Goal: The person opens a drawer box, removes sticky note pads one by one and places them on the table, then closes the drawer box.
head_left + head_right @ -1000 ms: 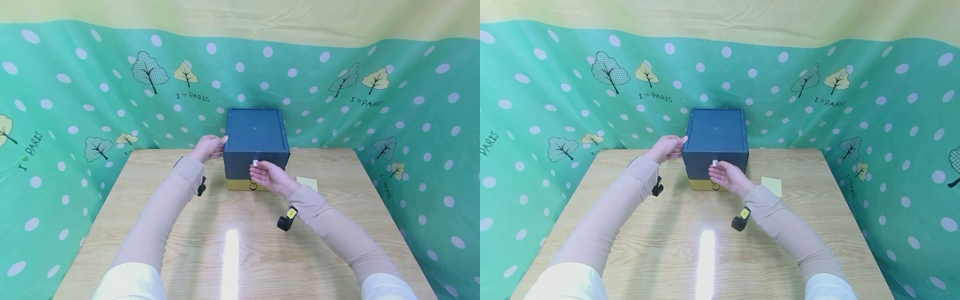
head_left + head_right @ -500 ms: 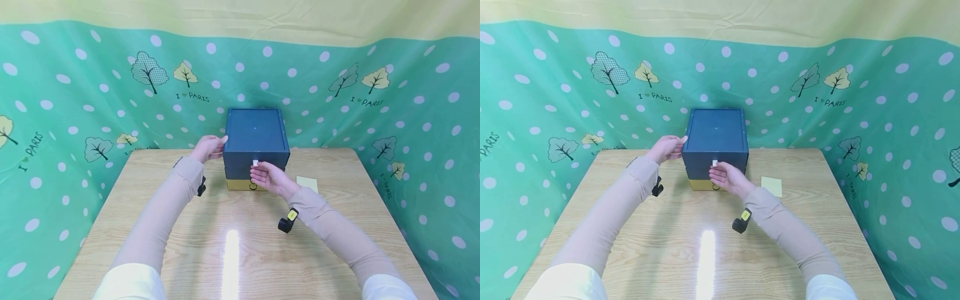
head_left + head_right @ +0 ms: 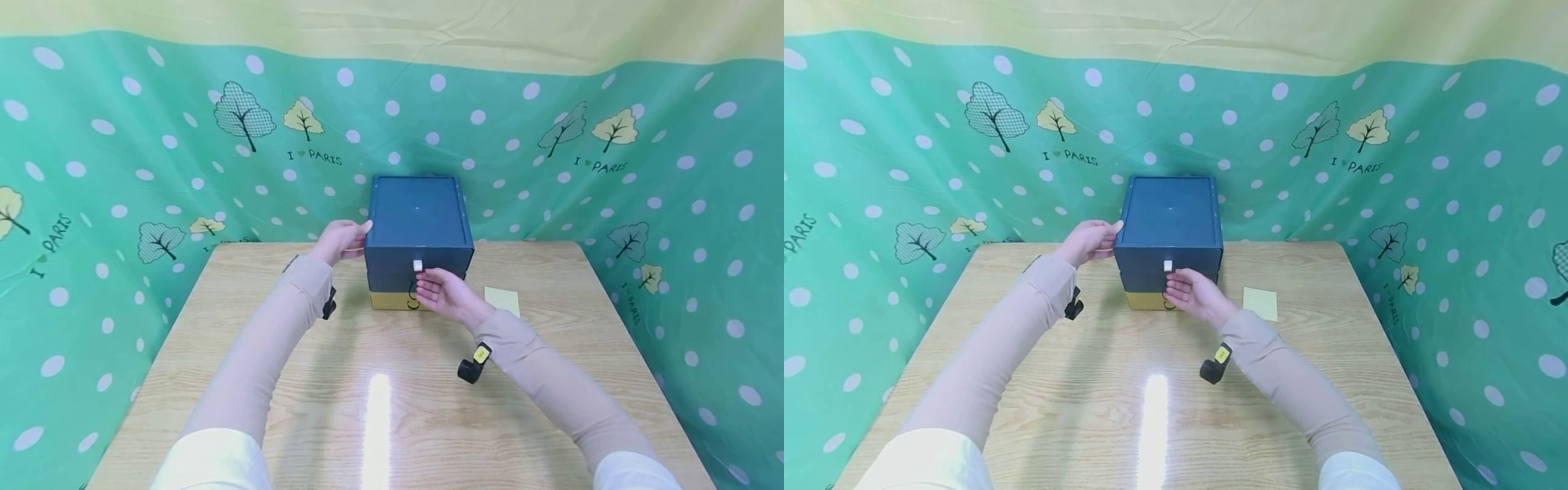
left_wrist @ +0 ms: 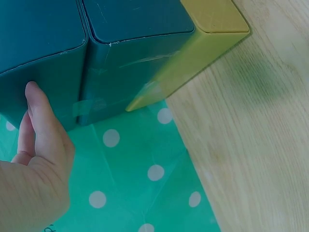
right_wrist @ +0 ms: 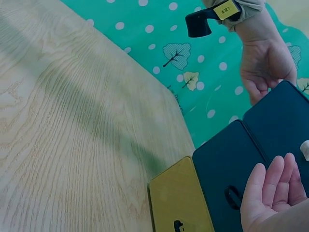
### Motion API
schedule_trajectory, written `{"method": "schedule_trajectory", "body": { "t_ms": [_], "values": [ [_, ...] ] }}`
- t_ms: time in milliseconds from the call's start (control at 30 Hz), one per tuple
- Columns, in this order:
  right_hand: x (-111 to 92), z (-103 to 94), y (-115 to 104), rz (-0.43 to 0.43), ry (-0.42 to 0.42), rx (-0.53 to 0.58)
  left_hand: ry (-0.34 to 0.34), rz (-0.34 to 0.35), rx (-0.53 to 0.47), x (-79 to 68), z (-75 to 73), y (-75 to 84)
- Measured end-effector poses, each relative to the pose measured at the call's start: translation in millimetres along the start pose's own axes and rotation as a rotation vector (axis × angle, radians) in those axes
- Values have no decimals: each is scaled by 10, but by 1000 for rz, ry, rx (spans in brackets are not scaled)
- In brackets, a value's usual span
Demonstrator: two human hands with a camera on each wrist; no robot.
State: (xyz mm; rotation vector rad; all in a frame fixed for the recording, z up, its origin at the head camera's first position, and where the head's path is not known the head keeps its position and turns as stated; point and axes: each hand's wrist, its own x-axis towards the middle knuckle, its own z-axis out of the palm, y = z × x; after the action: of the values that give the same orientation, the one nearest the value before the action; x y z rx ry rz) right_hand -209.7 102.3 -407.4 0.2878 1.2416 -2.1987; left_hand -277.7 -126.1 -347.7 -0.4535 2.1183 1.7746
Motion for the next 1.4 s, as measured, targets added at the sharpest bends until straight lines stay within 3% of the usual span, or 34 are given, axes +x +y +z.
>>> {"method": "schedule_trajectory", "body": {
  "t_ms": [500,767,1033,1400],
  "values": [
    [-8,-211,112,17,-21,-93,-6,4,-21,-2,26,35],
    [36,-236,252,63,35,-185,-9,-1,4,-8,19,22],
    [134,-242,356,108,33,-97,-6,2,8,11,0,-6],
    [209,-240,396,104,12,-19,-1,-3,14,41,1,-38]
  ]
}}
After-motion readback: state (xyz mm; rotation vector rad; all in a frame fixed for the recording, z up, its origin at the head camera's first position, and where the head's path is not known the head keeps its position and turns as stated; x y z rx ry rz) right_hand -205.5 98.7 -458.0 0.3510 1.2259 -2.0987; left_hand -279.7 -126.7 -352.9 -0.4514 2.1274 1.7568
